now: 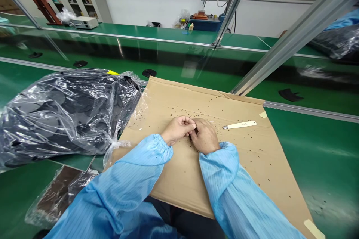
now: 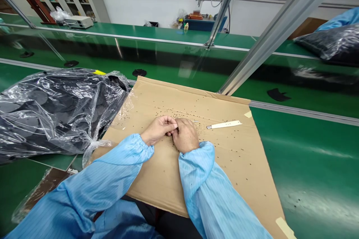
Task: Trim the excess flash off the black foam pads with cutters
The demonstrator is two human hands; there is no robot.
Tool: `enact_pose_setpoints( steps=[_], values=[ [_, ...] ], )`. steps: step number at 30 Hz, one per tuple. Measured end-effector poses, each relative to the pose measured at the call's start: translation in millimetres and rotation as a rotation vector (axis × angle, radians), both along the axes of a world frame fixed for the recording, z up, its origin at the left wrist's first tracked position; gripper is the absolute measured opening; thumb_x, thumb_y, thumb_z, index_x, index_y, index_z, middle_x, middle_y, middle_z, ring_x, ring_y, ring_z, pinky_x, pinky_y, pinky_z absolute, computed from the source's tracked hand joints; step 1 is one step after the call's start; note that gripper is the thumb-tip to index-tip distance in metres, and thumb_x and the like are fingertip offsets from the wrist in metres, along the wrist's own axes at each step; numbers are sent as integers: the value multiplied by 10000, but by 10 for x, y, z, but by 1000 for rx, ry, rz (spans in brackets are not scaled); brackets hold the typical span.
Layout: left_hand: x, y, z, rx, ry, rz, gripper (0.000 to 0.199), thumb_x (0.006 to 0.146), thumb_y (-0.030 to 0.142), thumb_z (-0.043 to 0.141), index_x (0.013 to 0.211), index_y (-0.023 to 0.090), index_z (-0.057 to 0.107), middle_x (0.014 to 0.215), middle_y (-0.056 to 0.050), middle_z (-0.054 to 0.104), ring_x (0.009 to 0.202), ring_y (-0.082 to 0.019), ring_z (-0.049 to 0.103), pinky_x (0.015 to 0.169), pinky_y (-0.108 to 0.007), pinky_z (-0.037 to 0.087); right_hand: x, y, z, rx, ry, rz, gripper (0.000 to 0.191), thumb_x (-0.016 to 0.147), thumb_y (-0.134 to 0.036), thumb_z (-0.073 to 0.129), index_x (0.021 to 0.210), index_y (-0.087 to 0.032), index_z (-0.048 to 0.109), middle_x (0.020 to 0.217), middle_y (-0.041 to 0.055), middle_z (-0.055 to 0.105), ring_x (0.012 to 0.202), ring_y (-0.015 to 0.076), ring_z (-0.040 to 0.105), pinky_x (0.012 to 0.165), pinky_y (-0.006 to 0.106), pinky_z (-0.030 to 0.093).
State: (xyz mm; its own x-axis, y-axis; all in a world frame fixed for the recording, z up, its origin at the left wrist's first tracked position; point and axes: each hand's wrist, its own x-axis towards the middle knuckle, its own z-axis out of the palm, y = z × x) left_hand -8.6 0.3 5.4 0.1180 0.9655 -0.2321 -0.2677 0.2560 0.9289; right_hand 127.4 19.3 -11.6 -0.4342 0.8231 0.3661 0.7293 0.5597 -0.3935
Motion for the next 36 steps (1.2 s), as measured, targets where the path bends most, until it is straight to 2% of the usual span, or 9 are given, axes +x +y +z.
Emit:
enact_pose_setpoints(
  steps=[4,7,25,36],
  values=[
    [0,-1,-3,23,-19,-8,287,686,319,744,738,117,548,578,33,525,528,-46,463,524,-190,364,-4,-9,9,9,22,1,213,845,-167,446,917,-179,646,966,92,666,955,253,567,884,389,420],
    [1,-1,-5,34,-21,-11,319,667,345,758,735,116,546,577,33,526,528,-47,460,521,-192,360,-4,-12,19,1,2,-1,208,859,-172,447,916,-177,647,972,87,669,960,253,568,885,384,418],
    [4,10,-13,-12,-3,4,188,688,150,719,782,115,560,627,33,542,537,-44,475,543,-199,382,6,-1,-5,-3,-26,-1,184,837,-197,475,935,-164,627,973,100,657,950,264,560,877,383,412],
    [15,28,-20,-40,-47,12,160,696,71,681,765,113,543,584,48,526,497,-36,456,521,-195,363,19,39,-42,12,-53,15,226,816,-216,464,954,-154,632,989,108,664,971,286,571,881,417,429]
  ],
)
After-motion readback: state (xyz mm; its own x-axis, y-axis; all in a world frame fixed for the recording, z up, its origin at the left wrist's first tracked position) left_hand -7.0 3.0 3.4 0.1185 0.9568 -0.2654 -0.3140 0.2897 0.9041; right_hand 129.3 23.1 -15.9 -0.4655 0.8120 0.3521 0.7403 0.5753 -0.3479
